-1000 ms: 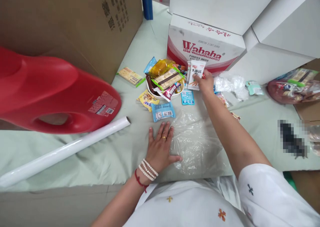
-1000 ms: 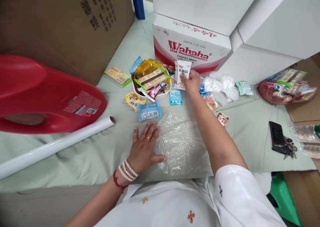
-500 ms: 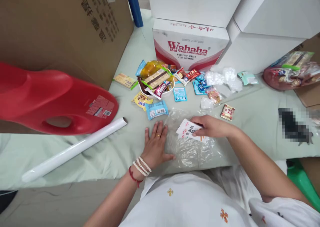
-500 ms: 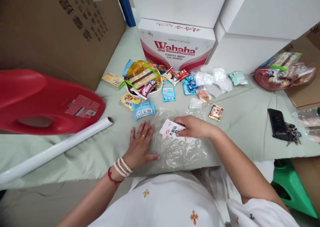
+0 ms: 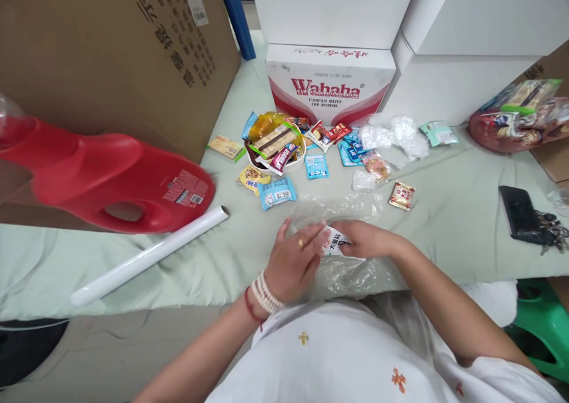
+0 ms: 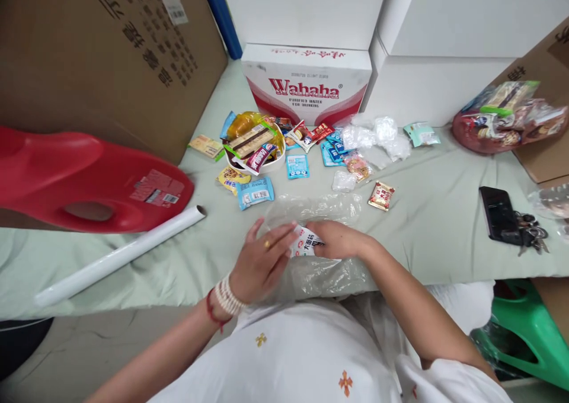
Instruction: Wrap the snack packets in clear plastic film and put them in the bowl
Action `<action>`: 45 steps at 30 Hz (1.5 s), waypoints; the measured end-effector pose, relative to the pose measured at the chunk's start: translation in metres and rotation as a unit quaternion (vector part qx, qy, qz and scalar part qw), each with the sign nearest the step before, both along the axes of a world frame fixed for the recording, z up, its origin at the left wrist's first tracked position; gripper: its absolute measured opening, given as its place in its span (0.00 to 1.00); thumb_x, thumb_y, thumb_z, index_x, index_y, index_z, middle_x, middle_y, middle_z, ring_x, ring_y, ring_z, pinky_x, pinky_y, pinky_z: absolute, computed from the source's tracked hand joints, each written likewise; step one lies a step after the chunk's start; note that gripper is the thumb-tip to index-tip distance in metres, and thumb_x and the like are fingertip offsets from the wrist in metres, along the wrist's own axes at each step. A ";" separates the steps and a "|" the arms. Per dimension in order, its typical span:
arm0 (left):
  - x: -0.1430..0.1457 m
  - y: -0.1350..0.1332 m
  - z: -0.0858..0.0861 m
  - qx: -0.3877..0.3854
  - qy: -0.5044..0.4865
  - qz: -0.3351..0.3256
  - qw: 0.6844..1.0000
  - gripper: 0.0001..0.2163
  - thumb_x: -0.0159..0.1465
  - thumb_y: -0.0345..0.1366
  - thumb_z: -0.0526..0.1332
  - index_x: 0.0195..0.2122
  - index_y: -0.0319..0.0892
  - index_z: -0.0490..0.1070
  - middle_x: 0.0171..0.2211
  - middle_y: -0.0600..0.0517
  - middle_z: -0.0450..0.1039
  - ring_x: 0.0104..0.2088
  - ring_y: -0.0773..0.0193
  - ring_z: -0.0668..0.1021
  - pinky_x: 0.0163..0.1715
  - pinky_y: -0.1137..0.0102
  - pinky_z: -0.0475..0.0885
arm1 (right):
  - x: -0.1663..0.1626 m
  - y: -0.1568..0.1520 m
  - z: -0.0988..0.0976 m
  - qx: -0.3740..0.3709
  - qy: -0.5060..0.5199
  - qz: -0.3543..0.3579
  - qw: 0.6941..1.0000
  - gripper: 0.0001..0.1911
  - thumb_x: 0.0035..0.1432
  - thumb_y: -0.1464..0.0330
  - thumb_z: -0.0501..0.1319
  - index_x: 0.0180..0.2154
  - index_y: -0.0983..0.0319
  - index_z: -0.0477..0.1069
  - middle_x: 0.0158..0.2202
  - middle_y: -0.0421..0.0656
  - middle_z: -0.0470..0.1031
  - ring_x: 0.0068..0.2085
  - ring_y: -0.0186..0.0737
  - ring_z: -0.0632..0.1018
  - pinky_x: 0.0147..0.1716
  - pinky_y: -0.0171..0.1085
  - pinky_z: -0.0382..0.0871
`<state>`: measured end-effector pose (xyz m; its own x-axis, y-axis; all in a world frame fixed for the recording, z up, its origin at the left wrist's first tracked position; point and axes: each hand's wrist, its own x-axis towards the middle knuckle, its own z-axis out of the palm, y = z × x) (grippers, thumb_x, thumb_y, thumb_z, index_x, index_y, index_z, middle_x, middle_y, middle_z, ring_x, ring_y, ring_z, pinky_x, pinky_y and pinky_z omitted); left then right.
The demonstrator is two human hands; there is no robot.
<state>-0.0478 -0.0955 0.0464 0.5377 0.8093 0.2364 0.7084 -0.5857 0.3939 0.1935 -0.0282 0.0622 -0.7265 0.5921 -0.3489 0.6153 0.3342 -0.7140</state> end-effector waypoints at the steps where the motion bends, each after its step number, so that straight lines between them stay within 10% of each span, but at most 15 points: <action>1: 0.004 0.009 -0.007 -0.053 0.012 0.028 0.998 0.24 0.73 0.33 0.48 0.70 0.49 0.60 0.66 0.44 0.68 0.64 0.57 0.72 0.71 0.45 0.48 | 0.001 -0.002 0.001 -0.002 -0.002 -0.002 1.000 0.13 0.55 0.74 0.61 0.43 0.62 0.69 0.39 0.44 0.77 0.37 0.41 0.75 0.36 0.35 0.66; 5: 0.000 0.031 -0.028 -0.127 0.070 0.082 0.986 0.26 0.71 0.44 0.53 0.69 0.44 0.61 0.70 0.39 0.62 0.70 0.45 0.64 0.68 0.33 0.41 | 0.023 -0.018 0.007 -0.030 0.007 -0.001 1.000 0.13 0.55 0.76 0.60 0.43 0.61 0.70 0.40 0.42 0.78 0.38 0.41 0.76 0.38 0.35 0.68; 12: -0.033 0.021 -0.024 -0.200 0.110 -0.024 0.973 0.44 0.57 0.43 0.66 0.74 0.43 0.51 0.75 0.36 0.44 0.74 0.38 0.50 0.67 0.32 0.34 | 0.062 -0.021 0.035 -0.095 0.007 0.003 0.995 0.13 0.58 0.76 0.59 0.45 0.61 0.72 0.43 0.42 0.79 0.41 0.40 0.78 0.40 0.34 0.70; 21: -0.038 0.022 -0.022 -0.209 0.112 -0.044 0.970 0.49 0.54 0.36 0.65 0.75 0.41 0.43 0.76 0.34 0.37 0.75 0.39 0.46 0.67 0.32 0.32 | -0.010 0.021 0.028 0.102 -0.117 0.097 0.983 0.16 0.57 0.75 0.63 0.48 0.64 0.74 0.46 0.50 0.77 0.46 0.48 0.76 0.47 0.41 0.69; 27: -0.049 0.009 -0.026 -0.191 0.032 -0.028 0.981 0.44 0.47 0.29 0.56 0.70 0.48 0.60 0.74 0.47 0.51 0.75 0.45 0.48 0.68 0.36 0.30 | -0.011 -0.006 0.011 0.199 -0.098 0.034 0.974 0.35 0.58 0.61 0.71 0.64 0.64 0.66 0.63 0.56 0.68 0.63 0.59 0.65 0.59 0.52 0.64; 33: -0.060 0.006 -0.033 -0.177 0.012 -0.051 0.983 0.20 0.46 0.29 0.55 0.37 0.50 0.79 0.64 0.54 0.72 0.73 0.49 0.58 0.70 0.43 0.27 | -0.008 -0.017 0.004 0.195 -0.085 0.031 0.977 0.31 0.59 0.75 0.65 0.63 0.61 0.67 0.58 0.53 0.72 0.60 0.54 0.67 0.59 0.51 0.64; 40: -0.057 0.005 -0.029 -0.155 0.032 -0.043 0.986 0.30 0.59 0.38 0.61 0.65 0.49 0.66 0.70 0.42 0.62 0.69 0.45 0.66 0.68 0.36 0.27 | -0.008 -0.016 0.002 0.203 -0.112 0.056 0.971 0.32 0.60 0.69 0.66 0.65 0.62 0.65 0.61 0.54 0.70 0.61 0.56 0.67 0.59 0.53 0.61; 45: -0.052 0.000 -0.035 -0.125 0.042 -0.016 0.991 0.13 0.67 0.34 0.57 0.48 0.52 0.79 0.67 0.47 0.68 0.68 0.48 0.68 0.68 0.35 0.30 | -0.005 -0.025 -0.001 0.232 -0.123 0.044 0.964 0.30 0.62 0.69 0.63 0.65 0.63 0.65 0.61 0.55 0.70 0.59 0.57 0.67 0.56 0.52 0.61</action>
<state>-0.0999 -0.0950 0.0114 0.5737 0.8189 -0.0153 0.7268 -0.5004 0.4704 0.1890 -0.0527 0.0614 -0.7099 0.6654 -0.2308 0.7018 0.6408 -0.3111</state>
